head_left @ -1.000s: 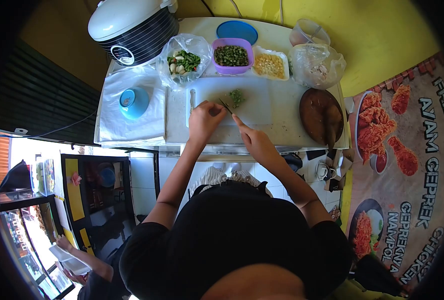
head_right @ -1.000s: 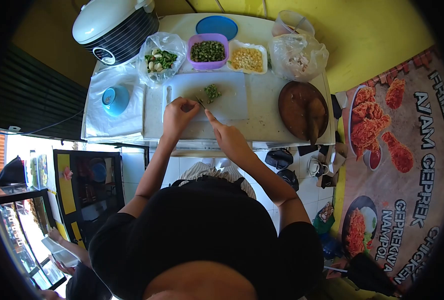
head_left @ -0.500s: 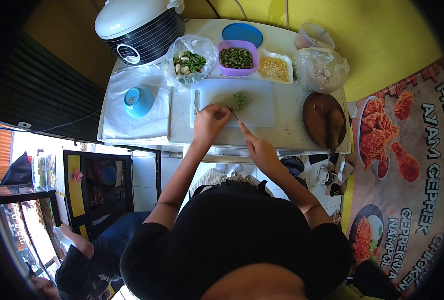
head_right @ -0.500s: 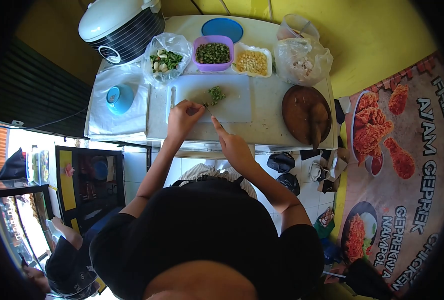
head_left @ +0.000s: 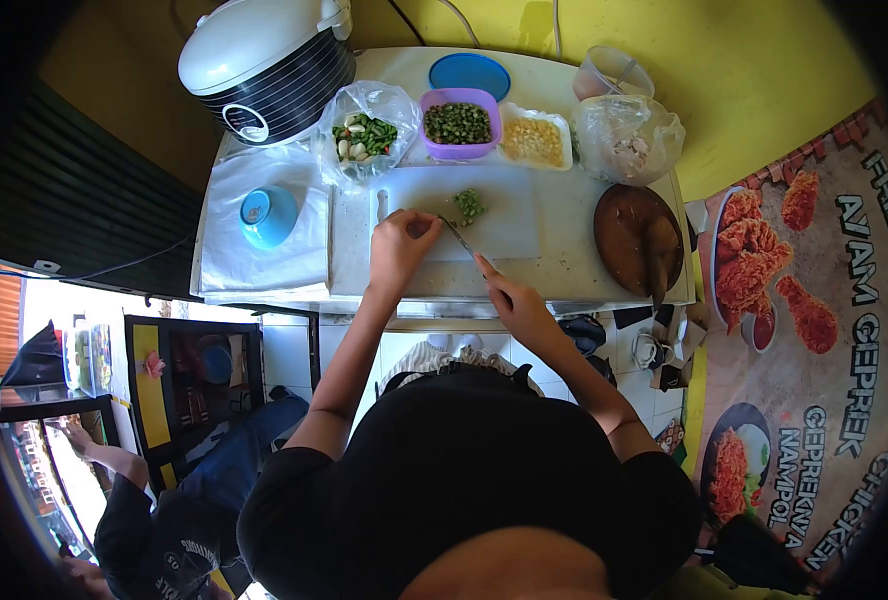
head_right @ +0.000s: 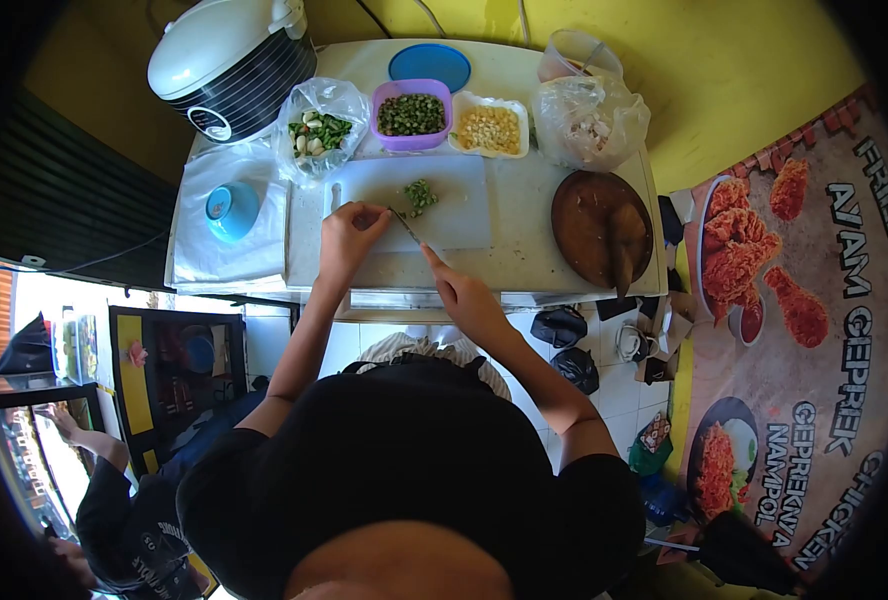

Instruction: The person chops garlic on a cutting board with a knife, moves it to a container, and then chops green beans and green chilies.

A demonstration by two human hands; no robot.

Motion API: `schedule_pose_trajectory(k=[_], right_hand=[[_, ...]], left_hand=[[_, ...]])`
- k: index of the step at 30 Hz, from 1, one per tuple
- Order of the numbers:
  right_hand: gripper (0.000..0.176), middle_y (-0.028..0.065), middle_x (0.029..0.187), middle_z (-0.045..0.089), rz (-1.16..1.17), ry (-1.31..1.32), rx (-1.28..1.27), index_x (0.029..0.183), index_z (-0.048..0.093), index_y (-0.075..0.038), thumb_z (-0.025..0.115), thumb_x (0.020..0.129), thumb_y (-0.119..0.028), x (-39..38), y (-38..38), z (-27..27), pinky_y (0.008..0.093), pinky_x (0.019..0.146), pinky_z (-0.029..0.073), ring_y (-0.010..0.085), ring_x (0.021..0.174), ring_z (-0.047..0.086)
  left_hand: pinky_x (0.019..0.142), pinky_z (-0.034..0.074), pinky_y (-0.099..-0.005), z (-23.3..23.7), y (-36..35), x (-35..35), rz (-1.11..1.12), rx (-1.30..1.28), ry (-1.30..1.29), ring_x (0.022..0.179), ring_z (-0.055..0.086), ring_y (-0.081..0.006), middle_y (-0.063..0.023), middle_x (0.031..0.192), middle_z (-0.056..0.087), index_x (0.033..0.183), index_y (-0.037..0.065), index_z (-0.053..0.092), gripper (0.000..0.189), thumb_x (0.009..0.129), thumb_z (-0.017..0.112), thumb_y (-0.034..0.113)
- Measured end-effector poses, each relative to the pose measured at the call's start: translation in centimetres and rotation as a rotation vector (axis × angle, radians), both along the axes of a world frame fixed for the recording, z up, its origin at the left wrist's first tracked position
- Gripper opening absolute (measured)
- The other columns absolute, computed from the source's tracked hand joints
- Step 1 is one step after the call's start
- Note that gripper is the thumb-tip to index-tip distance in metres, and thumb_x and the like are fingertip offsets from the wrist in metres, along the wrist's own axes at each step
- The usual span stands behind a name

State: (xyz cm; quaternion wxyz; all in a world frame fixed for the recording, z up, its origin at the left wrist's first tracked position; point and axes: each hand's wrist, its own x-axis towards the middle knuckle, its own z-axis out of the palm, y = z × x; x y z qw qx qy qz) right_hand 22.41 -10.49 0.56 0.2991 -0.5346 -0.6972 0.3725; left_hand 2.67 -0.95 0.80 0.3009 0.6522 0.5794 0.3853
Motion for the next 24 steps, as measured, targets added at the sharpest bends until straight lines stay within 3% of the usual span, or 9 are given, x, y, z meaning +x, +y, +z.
schedule_pose_trajectory(k=[4,6,9,13,16,18,22,24], right_hand=[[0.051,0.0128,0.057,0.039,0.033,0.093,0.013,0.143,0.038,-0.022,0.048,0.095,-0.010,0.8,1.3,-0.2,0.0313,0.052,0.040,0.0173,0.048,0.039],[0.048,0.0119,0.064,0.039,-0.013,0.051,-0.153,0.142,0.040,-0.020,0.050,0.096,-0.011,1.0,1.5,1.6,0.0250,0.060,0.039,0.0098,0.058,0.035],[0.049,0.0058,0.065,0.031,-0.014,0.057,-0.143,0.142,0.040,-0.022,0.050,0.096,-0.011,0.6,1.9,2.3,0.0242,0.057,0.038,0.0102,0.057,0.033],[0.048,0.0047,0.064,0.027,0.033,0.036,-0.138,0.142,0.040,-0.022,0.050,0.096,-0.012,0.2,2.4,2.3,0.0250,0.055,0.037,0.0105,0.056,0.032],[0.048,0.0056,0.064,0.026,0.051,0.015,-0.111,0.142,0.040,-0.023,0.050,0.096,-0.013,0.1,2.7,2.0,0.0254,0.054,0.036,0.0112,0.056,0.030],[0.052,0.0178,0.056,0.046,0.091,-0.065,-0.015,0.145,0.034,-0.026,0.049,0.096,-0.015,0.2,2.7,1.7,0.0360,0.053,0.042,0.0271,0.046,0.047],[0.053,0.0165,0.057,0.039,0.080,-0.190,-0.045,0.145,0.034,-0.027,0.049,0.096,-0.014,0.0,2.3,2.0,0.0330,0.052,0.041,0.0228,0.045,0.043],[0.053,0.0191,0.057,0.048,0.070,-0.212,0.005,0.145,0.034,-0.027,0.048,0.095,-0.014,-0.1,2.2,1.7,0.0373,0.053,0.043,0.0315,0.047,0.051]], left_hand=[[0.065,0.052,-0.0294,-0.1,-0.2,-0.1,0.019,0.006,0.011,0.066,0.065,-0.0175,-0.0101,0.078,0.068,0.085,0.001,0.072,0.017,0.077,0.073,0.016],[0.064,0.052,-0.0290,-0.1,-0.4,0.0,0.029,0.018,0.009,0.065,0.065,-0.0171,-0.0097,0.078,0.067,0.085,0.002,0.072,0.017,0.077,0.073,0.016],[0.064,0.051,-0.0284,-0.2,-0.6,0.1,0.035,0.037,-0.016,0.066,0.065,-0.0166,-0.0093,0.078,0.067,0.085,0.002,0.072,0.016,0.076,0.073,0.016],[0.064,0.051,-0.0282,-0.3,-0.6,0.1,0.045,0.027,-0.016,0.066,0.065,-0.0163,-0.0088,0.078,0.067,0.085,0.002,0.072,0.016,0.076,0.072,0.015],[0.064,0.051,-0.0284,-0.2,-0.5,0.1,0.042,0.036,-0.013,0.066,0.065,-0.0166,-0.0089,0.078,0.067,0.085,0.002,0.072,0.016,0.076,0.072,0.015],[0.064,0.051,-0.0286,-0.1,-0.5,0.1,0.041,0.038,-0.007,0.066,0.065,-0.0168,-0.0090,0.077,0.067,0.085,0.002,0.072,0.016,0.076,0.072,0.015],[0.063,0.051,-0.0286,-0.1,-0.6,0.1,0.047,0.019,-0.010,0.065,0.065,-0.0172,-0.0093,0.076,0.067,0.084,0.002,0.072,0.015,0.076,0.072,0.015],[0.062,0.051,-0.0286,-0.2,-0.5,0.1,0.050,0.021,-0.029,0.064,0.064,-0.0172,-0.0095,0.076,0.067,0.083,0.002,0.072,0.015,0.076,0.072,0.015]])
